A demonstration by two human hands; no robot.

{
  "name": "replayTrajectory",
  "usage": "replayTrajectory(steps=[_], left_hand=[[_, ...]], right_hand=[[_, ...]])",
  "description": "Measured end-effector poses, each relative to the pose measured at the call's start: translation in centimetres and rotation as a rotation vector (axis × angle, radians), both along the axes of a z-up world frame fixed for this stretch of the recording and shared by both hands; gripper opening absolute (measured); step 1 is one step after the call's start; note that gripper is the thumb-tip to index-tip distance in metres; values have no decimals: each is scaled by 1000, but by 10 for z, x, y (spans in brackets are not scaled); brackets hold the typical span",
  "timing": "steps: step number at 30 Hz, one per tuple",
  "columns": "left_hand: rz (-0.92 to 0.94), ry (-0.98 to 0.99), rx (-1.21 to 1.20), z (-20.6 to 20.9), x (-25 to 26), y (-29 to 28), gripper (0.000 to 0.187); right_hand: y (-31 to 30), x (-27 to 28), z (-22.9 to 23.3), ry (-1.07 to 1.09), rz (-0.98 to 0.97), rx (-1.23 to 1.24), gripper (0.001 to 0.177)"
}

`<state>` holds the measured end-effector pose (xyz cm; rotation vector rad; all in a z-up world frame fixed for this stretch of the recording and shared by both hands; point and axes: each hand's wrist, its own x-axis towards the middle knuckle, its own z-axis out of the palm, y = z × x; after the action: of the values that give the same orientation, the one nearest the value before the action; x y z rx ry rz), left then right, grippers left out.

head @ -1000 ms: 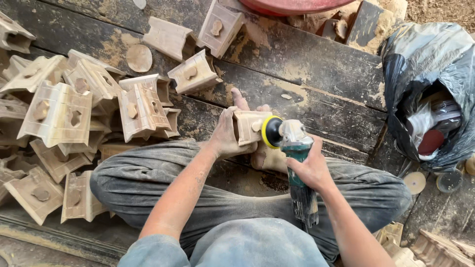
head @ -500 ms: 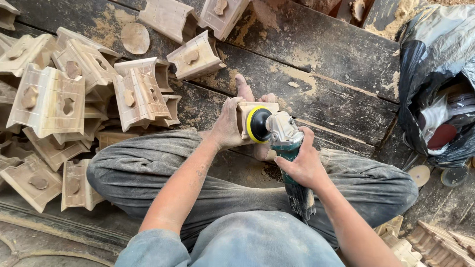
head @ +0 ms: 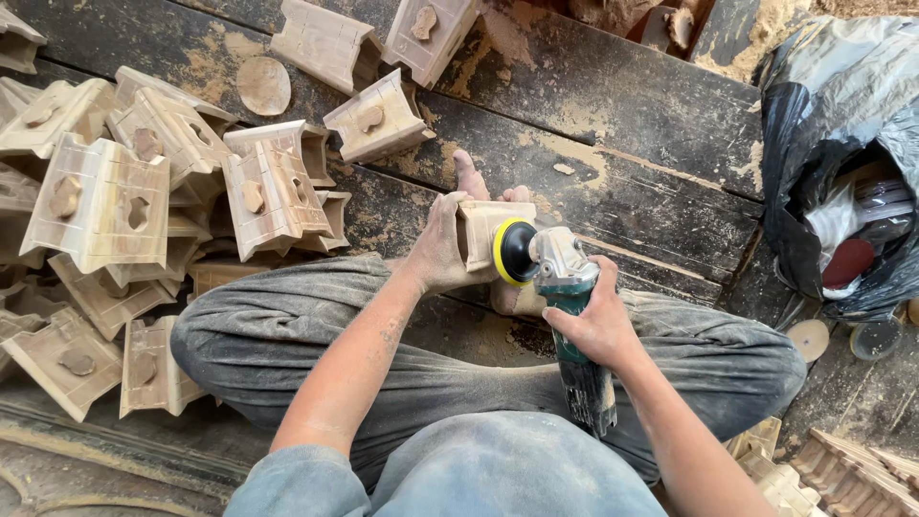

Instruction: The person sands small wooden lantern-like objects using a handheld power sander.

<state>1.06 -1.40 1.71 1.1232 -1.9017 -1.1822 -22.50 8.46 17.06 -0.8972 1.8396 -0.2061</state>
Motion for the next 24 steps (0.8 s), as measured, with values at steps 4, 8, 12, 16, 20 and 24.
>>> replayTrajectory(steps=[4, 8, 12, 16, 20, 24], left_hand=[[-23, -18, -34, 26, 0, -5, 114], [-40, -10, -93, 84, -6, -11, 107], [8, -38, -58, 32, -7, -4, 118], [-23, 29, -141, 56, -8, -4, 109], [-11, 27, -165, 57, -4, -6, 107], [20, -16, -112, 9, -3, -3, 125]], right_hand=[[0, -2, 3, 10, -62, 3, 98], [-1, -5, 12, 22, -126, -16, 95], [3, -3, 13, 52, -164, 7, 98], [-5, 14, 27, -13, -61, 13, 95], [-5, 10, 11, 11, 40, 38, 98], [-3, 5, 8, 18, 2, 67, 100]])
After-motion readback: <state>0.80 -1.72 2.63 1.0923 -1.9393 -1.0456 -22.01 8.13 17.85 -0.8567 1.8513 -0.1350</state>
